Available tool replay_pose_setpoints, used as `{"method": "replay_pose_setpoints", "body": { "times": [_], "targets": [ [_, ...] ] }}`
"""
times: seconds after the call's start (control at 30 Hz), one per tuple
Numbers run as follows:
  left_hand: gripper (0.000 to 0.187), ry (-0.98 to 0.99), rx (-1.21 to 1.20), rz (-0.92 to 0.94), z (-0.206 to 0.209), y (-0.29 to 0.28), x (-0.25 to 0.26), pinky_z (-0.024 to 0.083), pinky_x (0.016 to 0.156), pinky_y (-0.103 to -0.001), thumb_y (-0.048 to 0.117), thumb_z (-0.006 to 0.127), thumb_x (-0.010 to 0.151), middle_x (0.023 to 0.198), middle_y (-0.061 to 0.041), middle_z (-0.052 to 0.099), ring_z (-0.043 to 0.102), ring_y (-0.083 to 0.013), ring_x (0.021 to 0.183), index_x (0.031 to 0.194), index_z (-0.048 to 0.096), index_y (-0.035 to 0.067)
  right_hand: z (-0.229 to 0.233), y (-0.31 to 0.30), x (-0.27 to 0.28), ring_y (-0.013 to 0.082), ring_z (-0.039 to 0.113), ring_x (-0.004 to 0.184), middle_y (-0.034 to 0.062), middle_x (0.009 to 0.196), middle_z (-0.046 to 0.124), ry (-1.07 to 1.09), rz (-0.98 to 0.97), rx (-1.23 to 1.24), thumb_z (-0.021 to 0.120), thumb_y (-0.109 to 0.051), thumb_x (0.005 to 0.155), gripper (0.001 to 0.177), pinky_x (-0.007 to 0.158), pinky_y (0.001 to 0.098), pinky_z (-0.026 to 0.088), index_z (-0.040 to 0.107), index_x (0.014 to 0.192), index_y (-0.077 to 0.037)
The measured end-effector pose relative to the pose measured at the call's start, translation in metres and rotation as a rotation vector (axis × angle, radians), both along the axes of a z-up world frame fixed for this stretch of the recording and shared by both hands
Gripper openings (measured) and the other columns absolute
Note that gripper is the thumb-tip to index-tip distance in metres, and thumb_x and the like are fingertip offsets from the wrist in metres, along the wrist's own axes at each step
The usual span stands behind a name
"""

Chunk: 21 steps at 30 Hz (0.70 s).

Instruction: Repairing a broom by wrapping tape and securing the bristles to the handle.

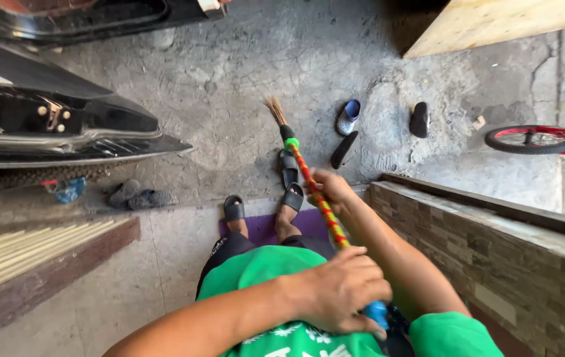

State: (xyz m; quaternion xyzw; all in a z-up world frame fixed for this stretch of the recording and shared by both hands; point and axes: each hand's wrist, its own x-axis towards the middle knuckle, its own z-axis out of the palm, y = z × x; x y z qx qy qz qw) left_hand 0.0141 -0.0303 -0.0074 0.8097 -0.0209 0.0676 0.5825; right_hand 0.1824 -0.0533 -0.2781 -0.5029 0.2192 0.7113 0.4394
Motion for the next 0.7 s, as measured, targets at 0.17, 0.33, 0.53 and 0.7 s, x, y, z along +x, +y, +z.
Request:
{"method": "replay_pose_setpoints", "body": {
  "times": [0.17, 0.33, 0.53, 0.7],
  "targets": [
    [0.097, -0.177, 0.238, 0.252, 0.007, 0.030, -0.030, 0.031, 0.116, -0.059, 0.042, 0.084, 0.077, 0.152, -0.027, 0.041, 0.041, -0.0450, 0.146, 0.153, 0.036, 0.005, -0.002, -0.039, 0.033, 0.0177, 0.050, 0.055, 0.0064, 0.068, 0.055, -0.609, 0.680, 0.010, 0.072, -0.023, 0.095, 0.027, 0.048, 0.0352, 0.041, 0.065, 0.086, 0.001],
    [0.107, 0.012, 0.014, 1.207, 0.004, 0.139, -0.168, 0.026, 0.113, -0.041, 0.025, 0.073, 0.094, 0.170, -0.018, 0.001, 0.014, -0.0318, 0.153, 0.164, -0.005, 0.004, 0.068, -0.151, -0.006, 0.0157, 0.052, 0.052, 0.0031, 0.062, 0.054, -0.714, 0.718, 0.114, 0.067, -0.020, 0.087, 0.019, 0.048, 0.0350, 0.046, 0.070, 0.092, -0.002],
    [0.101, 0.158, 0.732, 1.691, -0.060, 0.271, -0.325, 0.001, 0.135, -0.041, 0.019, 0.065, 0.107, 0.172, -0.024, -0.011, -0.005, -0.0332, 0.161, 0.164, -0.016, -0.001, 0.034, -0.266, -0.095, 0.0216, 0.046, 0.045, 0.0058, 0.059, 0.051, -0.720, 0.413, -0.360, 0.064, -0.024, 0.091, 0.025, 0.043, 0.0405, 0.038, 0.061, 0.087, 0.000],
    [0.099, 0.002, 0.604, 1.640, -0.069, 0.314, -0.297, -0.001, 0.137, -0.038, -0.007, 0.050, 0.095, 0.171, -0.021, -0.012, -0.005, -0.0306, 0.163, 0.166, -0.018, 0.004, 0.042, -0.296, -0.153, 0.0140, 0.056, 0.055, 0.0046, 0.065, 0.063, -0.779, 0.438, -0.331, 0.070, -0.037, 0.091, 0.039, 0.051, 0.0321, 0.046, 0.071, 0.088, 0.002]
  ]
}}
